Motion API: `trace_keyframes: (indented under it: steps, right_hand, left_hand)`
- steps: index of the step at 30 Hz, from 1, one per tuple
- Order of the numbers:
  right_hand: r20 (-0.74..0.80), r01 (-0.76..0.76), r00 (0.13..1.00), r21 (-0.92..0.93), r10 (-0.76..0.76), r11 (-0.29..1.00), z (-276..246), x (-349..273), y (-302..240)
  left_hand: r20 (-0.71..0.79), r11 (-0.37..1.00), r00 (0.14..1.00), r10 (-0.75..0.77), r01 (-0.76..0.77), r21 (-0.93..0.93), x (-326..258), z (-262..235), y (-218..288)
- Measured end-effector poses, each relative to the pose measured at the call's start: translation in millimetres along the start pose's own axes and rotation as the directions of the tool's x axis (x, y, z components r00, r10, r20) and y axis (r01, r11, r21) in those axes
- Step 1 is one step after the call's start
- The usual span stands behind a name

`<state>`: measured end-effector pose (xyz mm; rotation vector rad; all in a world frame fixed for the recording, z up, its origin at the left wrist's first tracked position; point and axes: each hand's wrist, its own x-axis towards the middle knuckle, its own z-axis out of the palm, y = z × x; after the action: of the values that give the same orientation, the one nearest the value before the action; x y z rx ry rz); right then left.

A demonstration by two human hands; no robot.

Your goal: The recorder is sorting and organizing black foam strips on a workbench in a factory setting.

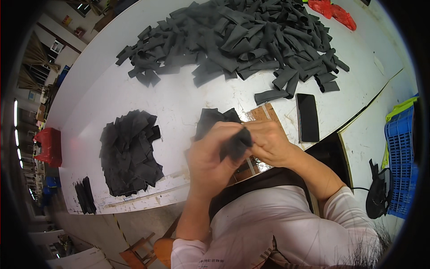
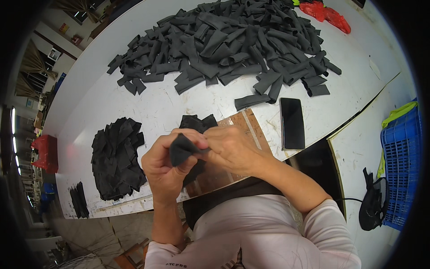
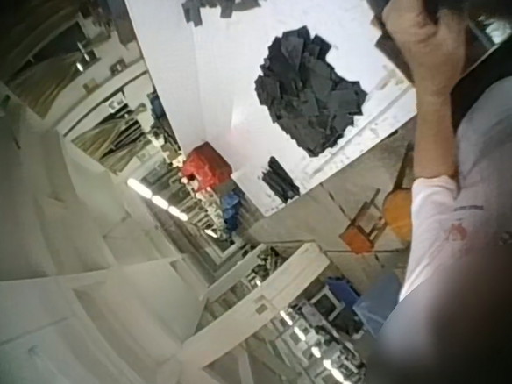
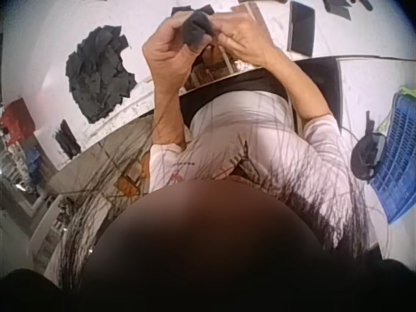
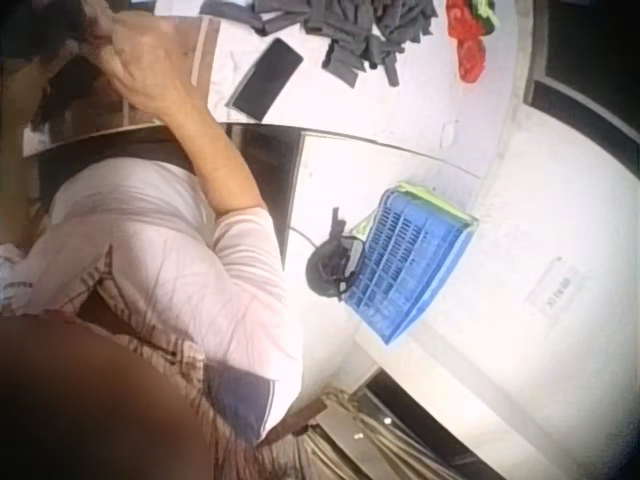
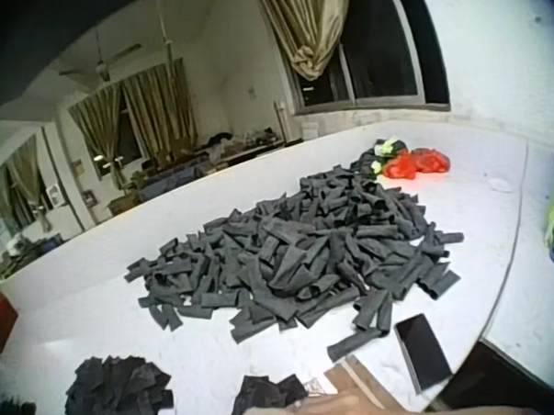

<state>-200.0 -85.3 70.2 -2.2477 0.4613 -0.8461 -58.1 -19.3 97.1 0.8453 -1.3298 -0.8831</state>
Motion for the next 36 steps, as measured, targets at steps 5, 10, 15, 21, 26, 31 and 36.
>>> trace_keyframes:
  steps: [5, 10, 15, 21, 26, 31, 36]
  right_hand:
    - [0.068, -0.157, 0.986, 0.044, 0.154, 0.987, 19.1, -13.8, 22.0]
    - [0.067, -0.097, 0.993, 0.035, 0.094, 0.995, 6.0, -4.8, 7.5]
    - [-0.028, -0.031, 0.999, -0.046, 0.029, 0.998, 13.1, -9.9, 9.2]
    - [0.08, -0.155, 0.985, 0.022, 0.153, 0.988, 13.9, -8.6, 11.9]
    - [0.066, -0.05, 0.996, -0.174, 0.063, 0.983, -7.6, 4.7, -12.3]
    - [0.095, -0.122, 0.986, -0.162, 0.139, 0.979, 17.8, -3.3, 4.5]
    - [0.045, -0.163, 0.985, -0.016, 0.164, 0.986, 27.1, -20.7, 8.9]
  left_hand:
    - [0.011, 0.917, 0.977, -0.212, 0.195, 0.348, 0.0, 0.9, -15.4]
    - [-0.343, 0.945, 0.937, 0.07, 0.047, 0.323, -14.2, 16.9, -10.8]
    - [-0.055, 0.922, 0.974, -0.221, 0.226, 0.315, -0.6, -1.2, -2.0]
    - [-0.222, 0.924, 0.958, -0.182, 0.243, 0.294, -8.0, 6.7, -3.0]
    - [-0.396, 0.885, 0.911, -0.114, -0.088, -0.457, -18.7, 0.4, -0.2]
    - [-0.319, 0.934, 0.931, -0.177, 0.056, -0.353, -26.3, -6.0, -18.2]
    - [-0.267, 0.982, 0.952, -0.152, 0.117, -0.145, -19.1, -4.1, -10.4]
